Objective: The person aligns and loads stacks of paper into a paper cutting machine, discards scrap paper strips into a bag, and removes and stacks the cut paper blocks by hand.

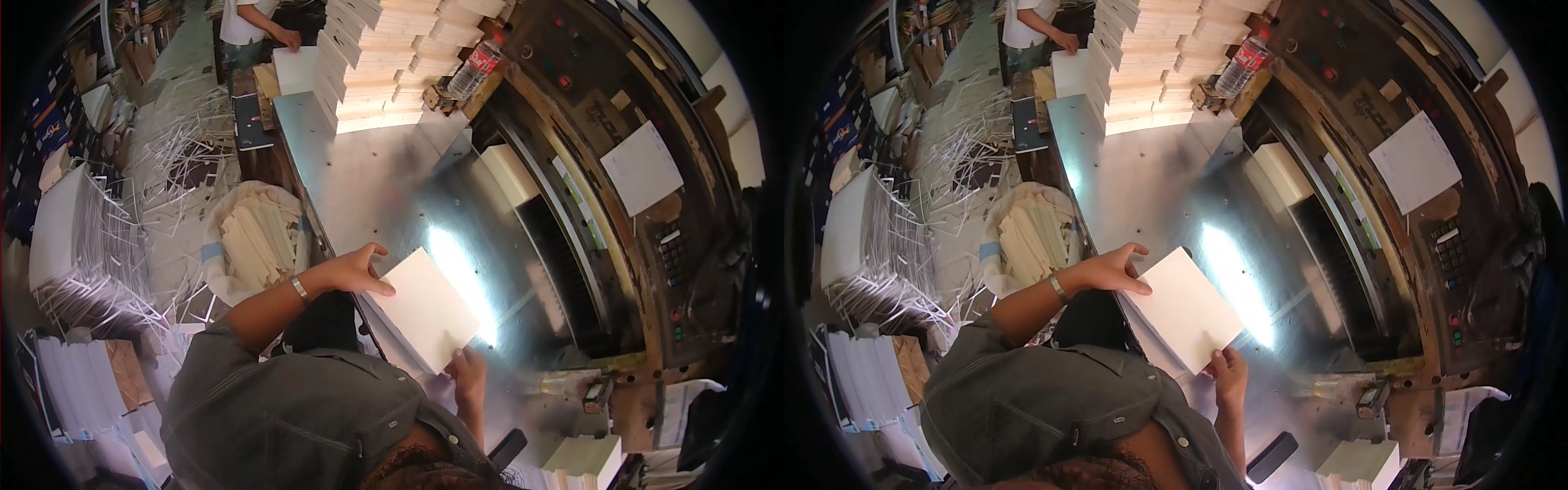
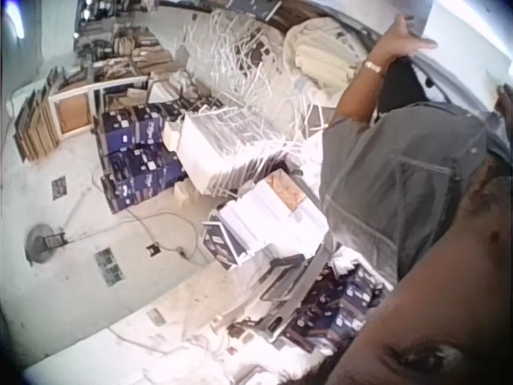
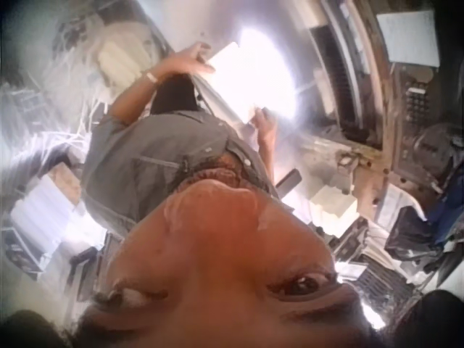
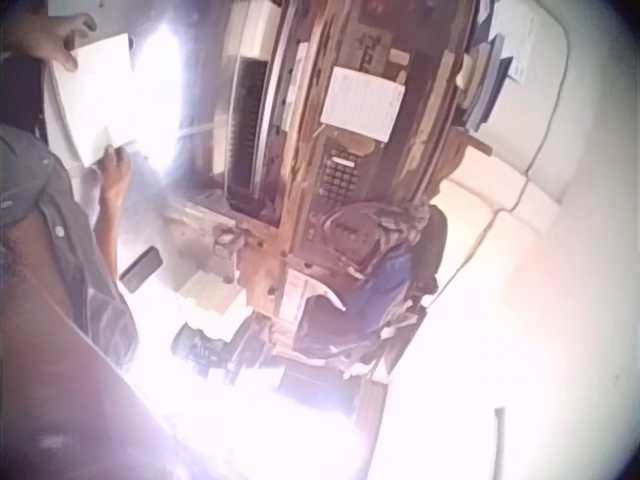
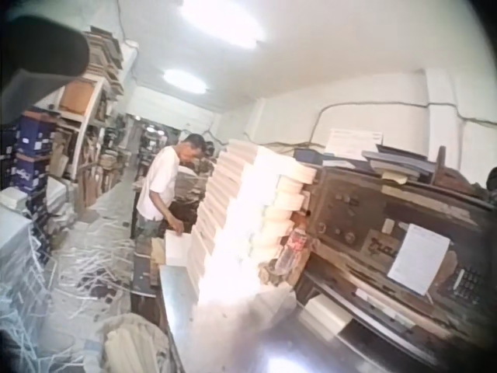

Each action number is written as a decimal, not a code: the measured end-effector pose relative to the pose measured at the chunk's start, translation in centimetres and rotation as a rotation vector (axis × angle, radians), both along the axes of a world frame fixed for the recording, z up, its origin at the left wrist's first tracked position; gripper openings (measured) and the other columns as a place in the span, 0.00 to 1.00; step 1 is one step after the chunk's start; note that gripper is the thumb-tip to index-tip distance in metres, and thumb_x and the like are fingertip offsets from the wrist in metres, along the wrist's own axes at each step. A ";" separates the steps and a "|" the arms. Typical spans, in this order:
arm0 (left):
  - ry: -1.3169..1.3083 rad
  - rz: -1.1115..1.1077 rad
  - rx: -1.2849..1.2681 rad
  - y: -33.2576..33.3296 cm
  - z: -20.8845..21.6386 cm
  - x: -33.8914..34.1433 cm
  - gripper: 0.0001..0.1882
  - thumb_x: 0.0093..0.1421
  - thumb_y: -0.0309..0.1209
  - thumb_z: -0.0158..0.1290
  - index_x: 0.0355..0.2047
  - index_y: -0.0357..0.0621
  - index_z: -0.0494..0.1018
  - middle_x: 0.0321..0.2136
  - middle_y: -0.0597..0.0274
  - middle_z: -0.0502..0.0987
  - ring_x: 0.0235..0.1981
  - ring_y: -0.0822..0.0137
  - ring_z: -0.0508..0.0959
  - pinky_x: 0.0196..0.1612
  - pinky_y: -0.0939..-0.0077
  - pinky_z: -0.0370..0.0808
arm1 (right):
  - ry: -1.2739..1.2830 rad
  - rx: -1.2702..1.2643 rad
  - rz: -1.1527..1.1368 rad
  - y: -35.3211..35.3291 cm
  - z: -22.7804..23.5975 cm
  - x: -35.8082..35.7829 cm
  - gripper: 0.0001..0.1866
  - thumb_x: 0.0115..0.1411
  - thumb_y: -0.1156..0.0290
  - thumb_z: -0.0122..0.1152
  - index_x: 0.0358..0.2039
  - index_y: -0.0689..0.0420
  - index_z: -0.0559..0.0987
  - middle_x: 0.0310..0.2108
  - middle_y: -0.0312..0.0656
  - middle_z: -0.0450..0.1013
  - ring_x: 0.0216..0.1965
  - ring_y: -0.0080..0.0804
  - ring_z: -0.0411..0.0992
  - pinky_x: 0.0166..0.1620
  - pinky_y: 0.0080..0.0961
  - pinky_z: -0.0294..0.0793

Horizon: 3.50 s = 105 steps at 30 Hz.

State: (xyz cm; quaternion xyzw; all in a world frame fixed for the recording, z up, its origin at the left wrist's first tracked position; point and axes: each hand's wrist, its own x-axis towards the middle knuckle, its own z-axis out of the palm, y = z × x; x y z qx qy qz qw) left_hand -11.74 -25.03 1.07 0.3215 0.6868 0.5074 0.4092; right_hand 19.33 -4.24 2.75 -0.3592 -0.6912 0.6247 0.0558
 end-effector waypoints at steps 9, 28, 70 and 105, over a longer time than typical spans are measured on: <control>0.037 -0.036 -0.044 0.5 0.4 -1.2 0.60 0.50 0.48 0.73 0.70 0.29 0.50 0.39 0.49 0.80 0.42 0.60 0.80 0.47 0.70 0.76 | 0.149 -0.021 -0.085 -1.4 0.4 -0.8 0.24 0.63 0.75 0.60 0.60 0.67 0.73 0.47 0.48 0.77 0.37 0.30 0.80 0.39 0.25 0.82; 0.103 1.210 0.418 -0.6 -7.8 -3.7 0.42 0.57 0.35 0.68 0.65 0.35 0.58 0.59 0.45 0.65 0.61 0.53 0.67 0.66 0.60 0.63 | 0.272 -0.156 0.124 -6.4 -2.5 -25.9 0.41 0.60 0.73 0.67 0.70 0.64 0.57 0.51 0.49 0.69 0.37 0.34 0.78 0.35 0.27 0.82; -0.367 1.369 0.650 -7.0 -6.3 -41.8 0.20 0.63 0.34 0.58 0.49 0.31 0.76 0.43 0.53 0.81 0.40 0.59 0.84 0.44 0.65 0.82 | 0.568 0.098 0.374 -9.6 -4.1 -37.0 0.43 0.59 0.67 0.71 0.70 0.62 0.59 0.54 0.52 0.70 0.35 0.31 0.78 0.30 0.22 0.77; -0.350 1.303 0.650 -6.0 -5.8 -39.6 0.18 0.64 0.35 0.55 0.50 0.34 0.75 0.42 0.55 0.80 0.41 0.60 0.81 0.46 0.64 0.79 | 0.599 0.145 0.370 -9.8 -4.6 -37.5 0.41 0.60 0.67 0.70 0.70 0.62 0.61 0.54 0.51 0.71 0.33 0.29 0.77 0.30 0.22 0.76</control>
